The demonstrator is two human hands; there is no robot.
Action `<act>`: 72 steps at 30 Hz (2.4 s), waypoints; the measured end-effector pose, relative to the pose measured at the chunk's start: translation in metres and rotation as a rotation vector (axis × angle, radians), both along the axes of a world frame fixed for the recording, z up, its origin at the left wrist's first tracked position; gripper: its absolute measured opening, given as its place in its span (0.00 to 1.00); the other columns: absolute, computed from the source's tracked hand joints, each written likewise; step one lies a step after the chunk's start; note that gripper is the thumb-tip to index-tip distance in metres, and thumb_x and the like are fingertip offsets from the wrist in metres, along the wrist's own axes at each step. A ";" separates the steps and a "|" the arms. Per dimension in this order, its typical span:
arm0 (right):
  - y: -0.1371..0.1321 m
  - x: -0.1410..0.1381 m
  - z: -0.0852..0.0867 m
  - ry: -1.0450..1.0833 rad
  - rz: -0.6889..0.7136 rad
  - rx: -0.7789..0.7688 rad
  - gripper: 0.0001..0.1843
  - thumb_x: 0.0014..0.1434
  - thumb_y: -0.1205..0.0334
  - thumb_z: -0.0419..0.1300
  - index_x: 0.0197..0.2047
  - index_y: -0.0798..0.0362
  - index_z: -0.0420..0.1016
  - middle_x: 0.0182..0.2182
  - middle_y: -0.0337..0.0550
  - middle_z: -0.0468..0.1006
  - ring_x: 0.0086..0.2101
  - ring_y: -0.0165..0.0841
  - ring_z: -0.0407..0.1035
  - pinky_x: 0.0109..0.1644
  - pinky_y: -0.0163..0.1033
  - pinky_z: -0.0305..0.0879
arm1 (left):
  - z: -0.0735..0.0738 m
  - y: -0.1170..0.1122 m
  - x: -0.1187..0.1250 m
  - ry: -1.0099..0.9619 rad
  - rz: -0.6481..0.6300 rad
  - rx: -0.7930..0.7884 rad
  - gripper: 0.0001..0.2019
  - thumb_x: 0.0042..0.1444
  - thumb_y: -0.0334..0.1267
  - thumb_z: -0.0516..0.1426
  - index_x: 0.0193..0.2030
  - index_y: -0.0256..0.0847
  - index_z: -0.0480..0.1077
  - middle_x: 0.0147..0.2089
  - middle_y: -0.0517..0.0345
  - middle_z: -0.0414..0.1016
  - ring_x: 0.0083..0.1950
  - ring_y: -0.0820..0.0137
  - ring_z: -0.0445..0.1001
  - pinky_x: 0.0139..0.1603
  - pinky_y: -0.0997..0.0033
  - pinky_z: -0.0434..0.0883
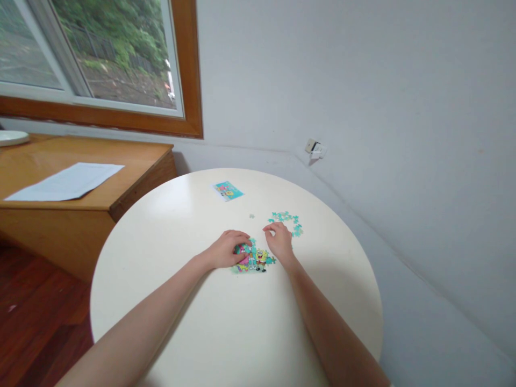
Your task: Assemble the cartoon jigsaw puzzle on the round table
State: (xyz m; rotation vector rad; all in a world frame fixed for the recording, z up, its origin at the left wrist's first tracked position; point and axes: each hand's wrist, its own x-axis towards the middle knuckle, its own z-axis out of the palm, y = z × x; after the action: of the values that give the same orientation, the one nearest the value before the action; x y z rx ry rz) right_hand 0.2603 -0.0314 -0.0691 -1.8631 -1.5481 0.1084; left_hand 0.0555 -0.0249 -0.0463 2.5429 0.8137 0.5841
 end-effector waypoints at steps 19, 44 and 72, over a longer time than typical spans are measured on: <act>-0.003 -0.004 0.008 -0.007 0.087 -0.045 0.13 0.54 0.70 0.53 0.28 0.48 0.77 0.34 0.39 0.79 0.41 0.34 0.70 0.52 0.40 0.59 | -0.006 0.003 0.000 -0.011 -0.026 0.050 0.14 0.51 0.36 0.58 0.46 0.43 0.73 0.53 0.49 0.74 0.55 0.61 0.71 0.59 0.57 0.64; -0.007 -0.009 0.015 -0.019 0.032 -0.104 0.13 0.55 0.69 0.52 0.28 0.48 0.78 0.36 0.38 0.79 0.43 0.35 0.69 0.54 0.45 0.52 | -0.004 0.002 0.000 -0.019 -0.012 0.038 0.13 0.51 0.37 0.58 0.46 0.43 0.73 0.53 0.50 0.74 0.55 0.61 0.71 0.59 0.58 0.65; -0.003 -0.005 0.010 -0.009 0.084 -0.063 0.14 0.54 0.70 0.52 0.27 0.48 0.78 0.34 0.39 0.79 0.40 0.33 0.70 0.51 0.39 0.60 | -0.003 0.002 0.000 -0.019 -0.021 0.035 0.14 0.51 0.36 0.57 0.46 0.42 0.73 0.54 0.48 0.74 0.56 0.61 0.70 0.60 0.57 0.64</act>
State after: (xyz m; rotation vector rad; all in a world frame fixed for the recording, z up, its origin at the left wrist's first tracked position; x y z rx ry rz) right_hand 0.2557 -0.0344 -0.0591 -1.8495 -1.6464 0.1890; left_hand 0.0552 -0.0228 -0.0496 2.5699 0.7763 0.6202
